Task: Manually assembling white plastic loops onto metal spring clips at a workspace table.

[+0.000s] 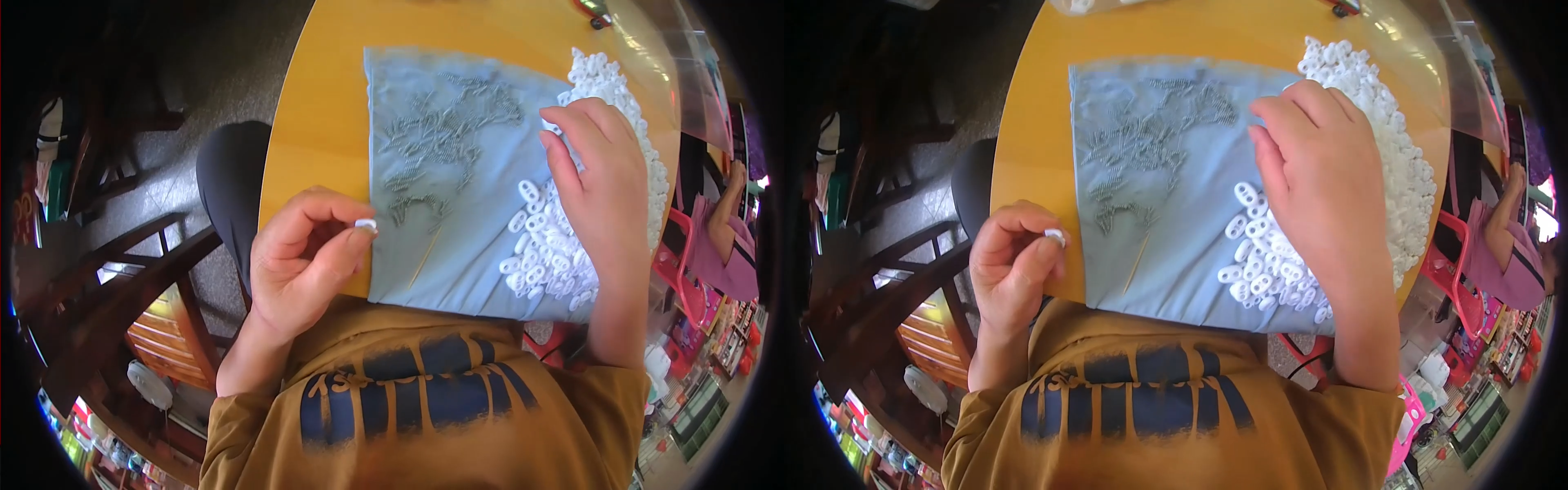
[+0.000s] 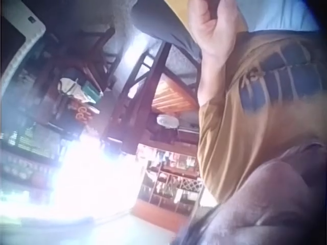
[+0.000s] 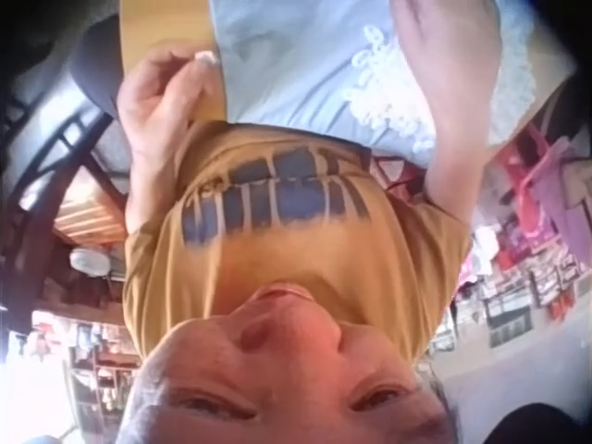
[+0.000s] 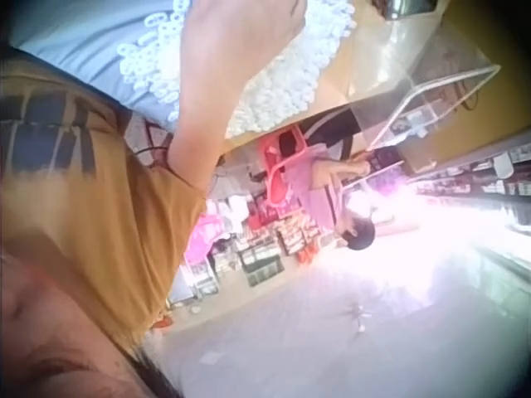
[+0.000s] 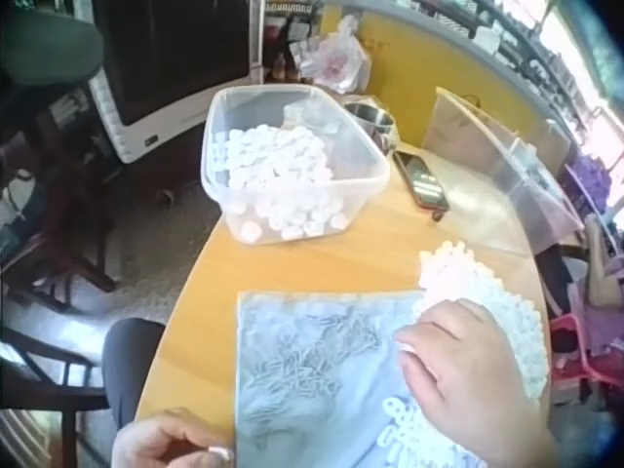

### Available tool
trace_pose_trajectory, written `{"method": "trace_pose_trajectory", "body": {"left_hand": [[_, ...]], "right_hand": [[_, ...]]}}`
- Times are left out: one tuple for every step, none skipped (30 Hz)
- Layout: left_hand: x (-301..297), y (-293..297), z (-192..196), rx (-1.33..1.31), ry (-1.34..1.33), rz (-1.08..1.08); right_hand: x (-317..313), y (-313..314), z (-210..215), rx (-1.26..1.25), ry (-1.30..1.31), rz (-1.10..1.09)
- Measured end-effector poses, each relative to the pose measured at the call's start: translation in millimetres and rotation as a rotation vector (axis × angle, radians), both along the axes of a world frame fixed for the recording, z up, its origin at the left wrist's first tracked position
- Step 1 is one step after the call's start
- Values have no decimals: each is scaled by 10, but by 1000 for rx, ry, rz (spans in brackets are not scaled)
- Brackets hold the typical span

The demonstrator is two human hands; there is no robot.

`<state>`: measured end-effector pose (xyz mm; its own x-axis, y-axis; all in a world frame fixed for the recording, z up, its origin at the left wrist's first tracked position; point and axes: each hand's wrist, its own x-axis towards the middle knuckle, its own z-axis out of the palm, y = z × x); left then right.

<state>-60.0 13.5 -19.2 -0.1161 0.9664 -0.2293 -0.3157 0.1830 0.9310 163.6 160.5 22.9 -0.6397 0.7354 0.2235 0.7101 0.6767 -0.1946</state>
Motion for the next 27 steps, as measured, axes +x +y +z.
{"method": "trace_pose_trajectory", "body": {"left_hand": [[-2,-15,-7,9,10,5],[4,-41,-1,28,28,20],[10,-77,-14,13,31,22],[26,-123,-33,84,114,56],[42,-170,-44,155,198,88],[77,-198,-49,166,249,117],[80,-232,-50,184,310,97],[79,-255,-51,204,371,78],[95,-269,-60,219,388,89],[94,-274,-69,216,386,90],[89,-269,-80,238,398,78],[81,-268,-90,261,410,68],[82,-269,-88,261,410,71],[88,-265,-82,233,375,93],[93,-263,-81,205,340,114],[93,-260,-87,206,339,115],[93,-255,-96,231,350,108],[90,-253,-101,255,361,102],[88,-254,-105,255,361,102],[87,-256,-108,262,367,98],[84,-254,-111,270,374,92],[80,-251,-110,270,374,92],[78,-248,-107,260,374,88],[78,-245,-102,251,376,84],[85,-245,-109,252,377,85],[96,-246,-124,263,378,96],[100,-243,-132,274,378,107]], "right_hand": [[-30,-69,3,-20,2,3],[-61,-152,6,-49,39,84],[-106,-226,8,-72,78,165],[-146,-311,16,-85,83,167],[-186,-401,29,-173,84,215],[-209,-460,34,-259,82,260],[-233,-508,1,-285,95,280],[-240,-530,-74,-292,96,281],[-245,-555,-163,-256,109,288],[-249,-568,-206,-219,122,296],[-251,-571,-191,-220,121,297],[-256,-567,-168,-255,94,266],[-261,-563,-153,-290,67,235],[-268,-557,-154,-290,66,237],[-271,-551,-157,-300,39,218],[-275,-545,-159,-310,12,198],[-279,-540,-157,-309,11,198],[-288,-537,-149,-328,20,194],[-294,-533,-143,-347,29,191],[-295,-528,-141,-347,29,191],[-294,-521,-140,-350,18,191],[-295,-515,-139,-353,8,191],[-301,-510,-138,-353,8,191],[-306,-504,-134,-354,23,191],[-310,-499,-133,-355,38,191],[-310,-494,-134,-354,39,192],[-303,-486,-135,-386,46,193]]}}
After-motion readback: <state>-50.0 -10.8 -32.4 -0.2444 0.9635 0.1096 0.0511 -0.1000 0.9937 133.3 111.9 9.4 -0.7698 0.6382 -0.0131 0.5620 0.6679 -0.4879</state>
